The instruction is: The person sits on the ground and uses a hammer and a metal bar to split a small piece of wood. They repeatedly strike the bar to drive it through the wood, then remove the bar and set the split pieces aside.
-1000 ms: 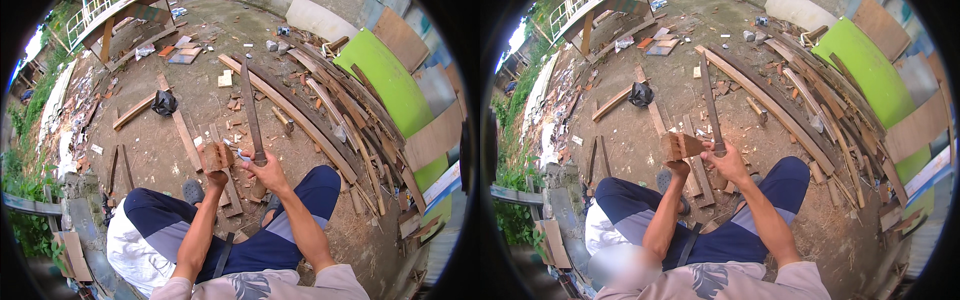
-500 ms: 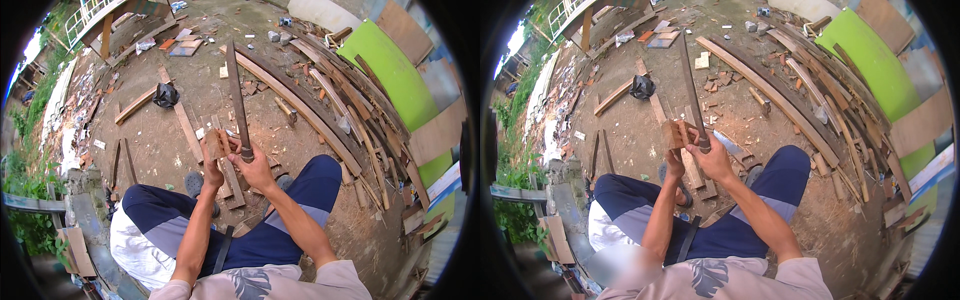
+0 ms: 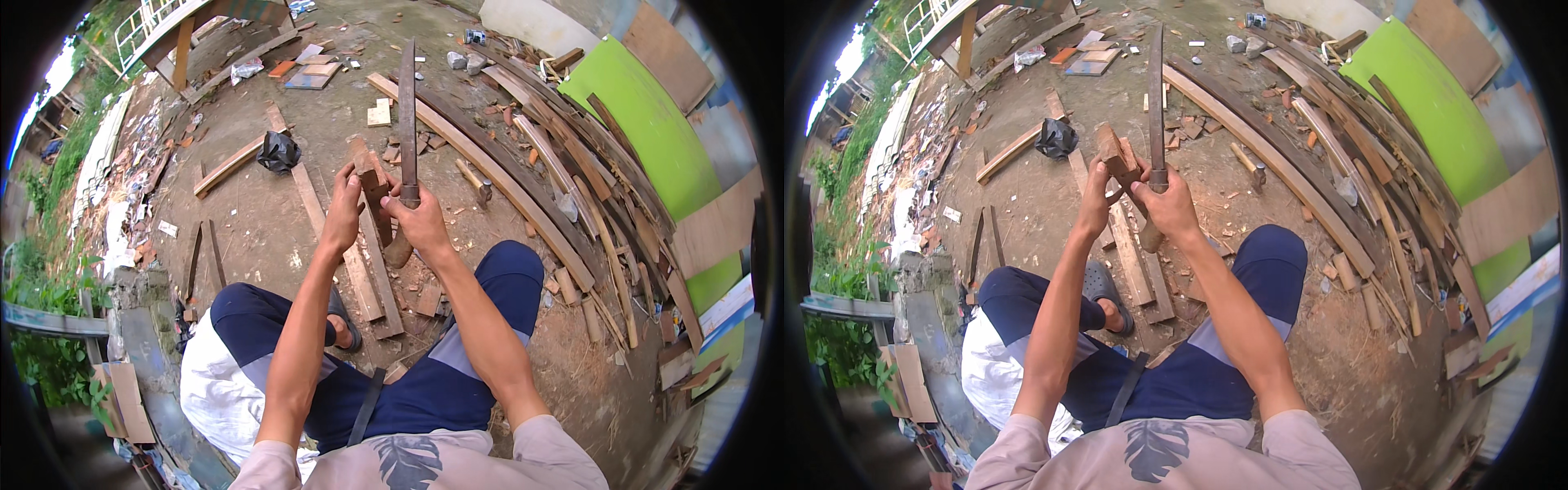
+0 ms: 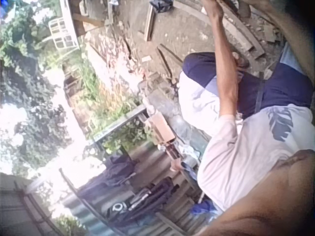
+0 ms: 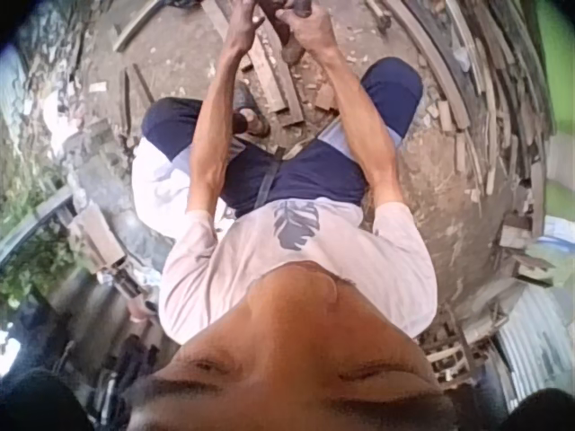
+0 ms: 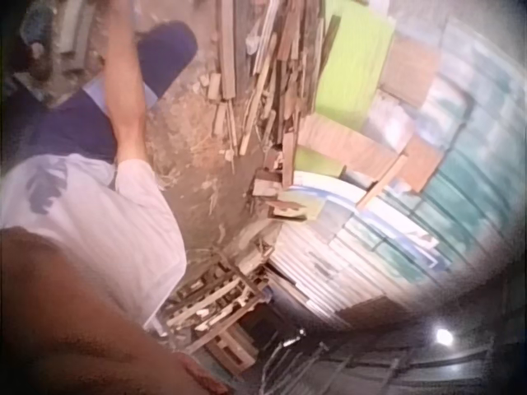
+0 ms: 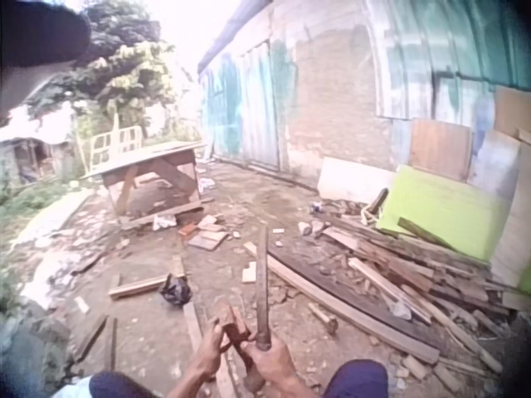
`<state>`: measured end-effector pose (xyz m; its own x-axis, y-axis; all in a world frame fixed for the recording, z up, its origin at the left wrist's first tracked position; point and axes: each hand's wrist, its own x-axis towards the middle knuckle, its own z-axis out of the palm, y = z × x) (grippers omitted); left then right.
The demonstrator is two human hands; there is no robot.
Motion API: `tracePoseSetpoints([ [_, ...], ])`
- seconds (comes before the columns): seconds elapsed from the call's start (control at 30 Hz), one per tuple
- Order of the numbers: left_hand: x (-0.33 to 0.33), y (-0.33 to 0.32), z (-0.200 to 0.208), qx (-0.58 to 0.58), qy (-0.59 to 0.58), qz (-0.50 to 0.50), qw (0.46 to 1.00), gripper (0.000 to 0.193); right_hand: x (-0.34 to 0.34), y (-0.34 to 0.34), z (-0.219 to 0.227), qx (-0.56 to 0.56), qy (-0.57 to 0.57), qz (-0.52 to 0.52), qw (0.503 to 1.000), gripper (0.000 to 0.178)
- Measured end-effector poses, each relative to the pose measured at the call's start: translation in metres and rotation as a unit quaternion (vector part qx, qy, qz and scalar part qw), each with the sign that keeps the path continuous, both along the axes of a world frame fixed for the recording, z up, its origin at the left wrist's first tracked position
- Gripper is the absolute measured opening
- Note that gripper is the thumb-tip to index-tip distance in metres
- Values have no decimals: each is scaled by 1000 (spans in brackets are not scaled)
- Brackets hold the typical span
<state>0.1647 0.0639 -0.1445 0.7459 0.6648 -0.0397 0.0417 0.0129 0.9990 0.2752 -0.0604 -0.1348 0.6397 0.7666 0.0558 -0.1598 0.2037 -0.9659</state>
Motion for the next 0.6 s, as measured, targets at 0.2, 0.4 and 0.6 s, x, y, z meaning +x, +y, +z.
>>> tracePoseSetpoints([
  [0.2,-10,2,26,-155,-15,20,988,87,-3,-2,-1,-39,-173,-5,984,22],
  [0.4,-17,-25,61,-141,14,12,990,65,-28,-35,19,-140,-178,21,974,26],
  [0.6,-51,-67,24,-46,42,53,997,64,-77,-95,58,-186,-218,-29,958,27],
])
